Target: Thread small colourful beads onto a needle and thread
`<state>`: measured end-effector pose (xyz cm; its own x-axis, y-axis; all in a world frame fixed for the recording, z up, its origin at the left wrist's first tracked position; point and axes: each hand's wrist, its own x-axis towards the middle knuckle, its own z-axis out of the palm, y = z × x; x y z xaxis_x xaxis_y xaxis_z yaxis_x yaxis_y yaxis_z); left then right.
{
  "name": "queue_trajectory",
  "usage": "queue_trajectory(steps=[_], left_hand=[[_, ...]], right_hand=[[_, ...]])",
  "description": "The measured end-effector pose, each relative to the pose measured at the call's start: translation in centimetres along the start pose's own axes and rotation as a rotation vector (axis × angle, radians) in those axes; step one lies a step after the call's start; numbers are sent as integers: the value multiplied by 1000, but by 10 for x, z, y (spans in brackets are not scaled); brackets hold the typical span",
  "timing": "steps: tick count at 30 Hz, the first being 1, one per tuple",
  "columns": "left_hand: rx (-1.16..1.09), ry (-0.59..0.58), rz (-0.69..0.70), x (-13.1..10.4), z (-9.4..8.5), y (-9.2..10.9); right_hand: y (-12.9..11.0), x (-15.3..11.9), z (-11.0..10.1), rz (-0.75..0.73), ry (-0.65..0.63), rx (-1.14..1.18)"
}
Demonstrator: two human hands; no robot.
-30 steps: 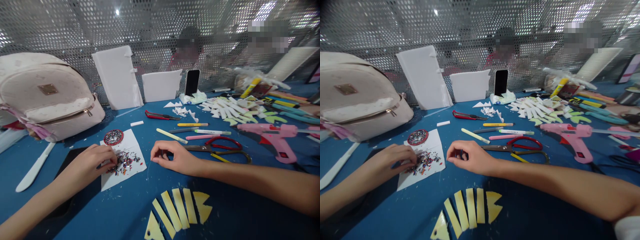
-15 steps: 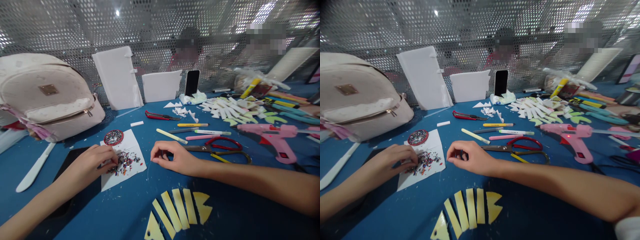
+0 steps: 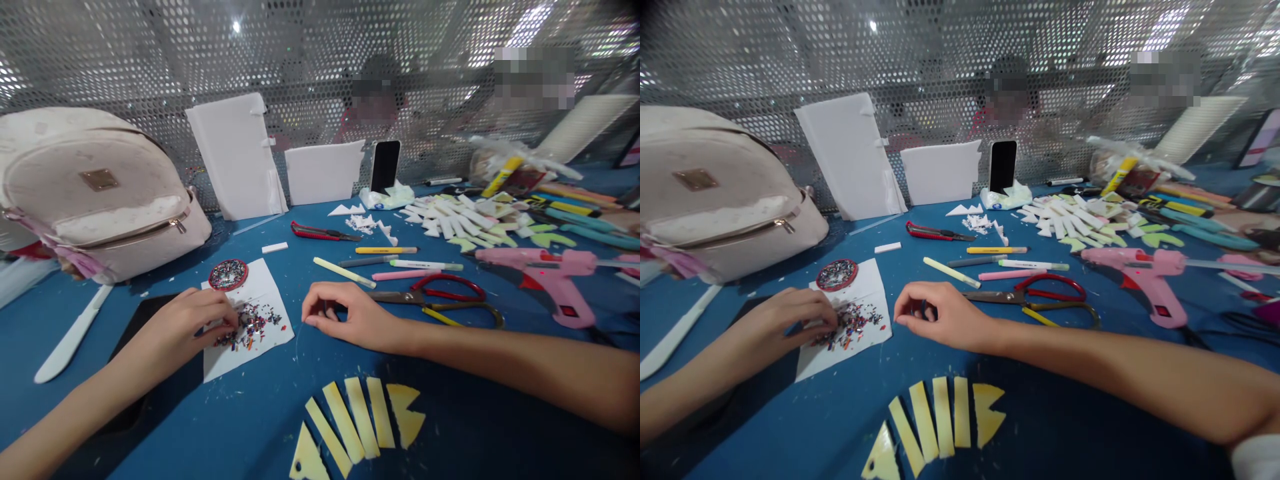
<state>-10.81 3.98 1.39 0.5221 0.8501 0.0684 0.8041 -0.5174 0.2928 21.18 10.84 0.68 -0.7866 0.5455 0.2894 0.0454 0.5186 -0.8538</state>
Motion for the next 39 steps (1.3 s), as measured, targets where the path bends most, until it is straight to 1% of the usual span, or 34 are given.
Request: queue_trajectory(steps=[6, 14, 18, 24, 32, 39], left_hand=[[10, 7, 20, 2, -1, 4], [36, 3, 47, 1, -1, 2], [39, 11, 52, 1, -1, 4], [21, 40, 10, 1, 2, 8], [-87, 1, -66, 2, 4, 6], [-91, 10, -123, 2, 5, 11]], right_hand=[[2, 0, 0, -4, -1, -14], [2, 0, 0, -10, 0, -16], [1, 0, 0, -6, -1, -11], [2, 1, 0, -18, 2, -8], [1, 0, 0, -8, -1, -4], [2, 1, 0, -8, 2, -5]])
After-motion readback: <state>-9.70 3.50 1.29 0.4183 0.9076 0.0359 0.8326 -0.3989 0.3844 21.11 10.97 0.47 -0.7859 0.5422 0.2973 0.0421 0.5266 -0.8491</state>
